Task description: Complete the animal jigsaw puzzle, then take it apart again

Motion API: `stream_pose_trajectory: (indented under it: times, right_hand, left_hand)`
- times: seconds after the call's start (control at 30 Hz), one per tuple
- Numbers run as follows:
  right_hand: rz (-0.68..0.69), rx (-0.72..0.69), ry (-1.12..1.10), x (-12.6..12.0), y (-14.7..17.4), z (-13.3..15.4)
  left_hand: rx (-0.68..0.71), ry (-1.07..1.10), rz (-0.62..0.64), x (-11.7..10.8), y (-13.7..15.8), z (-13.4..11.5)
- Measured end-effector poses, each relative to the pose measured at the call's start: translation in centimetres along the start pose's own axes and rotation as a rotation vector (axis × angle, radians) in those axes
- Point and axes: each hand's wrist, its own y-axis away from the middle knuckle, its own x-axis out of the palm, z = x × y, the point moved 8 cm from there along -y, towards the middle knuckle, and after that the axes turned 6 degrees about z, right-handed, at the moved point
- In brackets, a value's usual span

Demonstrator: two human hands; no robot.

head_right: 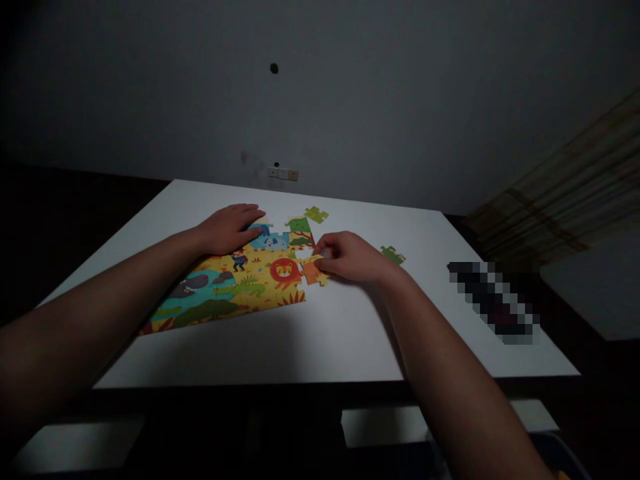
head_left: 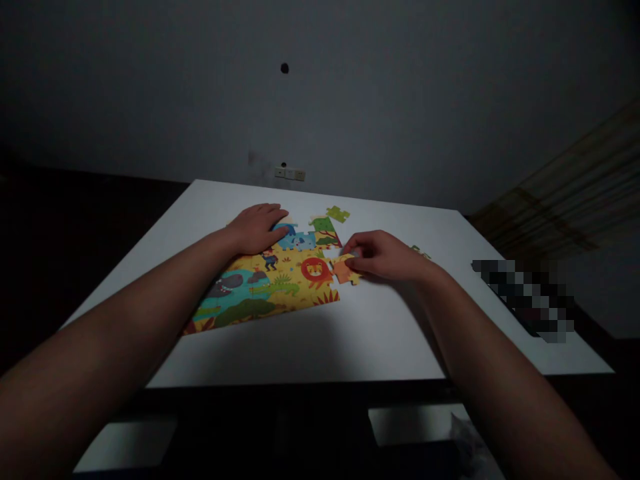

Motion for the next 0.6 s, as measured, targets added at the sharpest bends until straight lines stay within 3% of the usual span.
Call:
stream_pose_trajectory:
  times: [0.13,0.47,0.6]
  right_hand:
    - [-0.081,0.009,0.156,-0.7,-0.2,-0.1]
    - [0.071,-0.056,0.18,0.1,0.2,0.3]
    - [0.038,-0.013,0.258,0.4,0.2,0.3]
  left_hand:
    - [0.001,-0.014,0.004,0.1,-0.1,0.2]
    - [-0.002,-0.009,0.01,0.1,-0.1,0.2]
    - [-0.004,-0.013,0.014,0.2,-0.1,0.1]
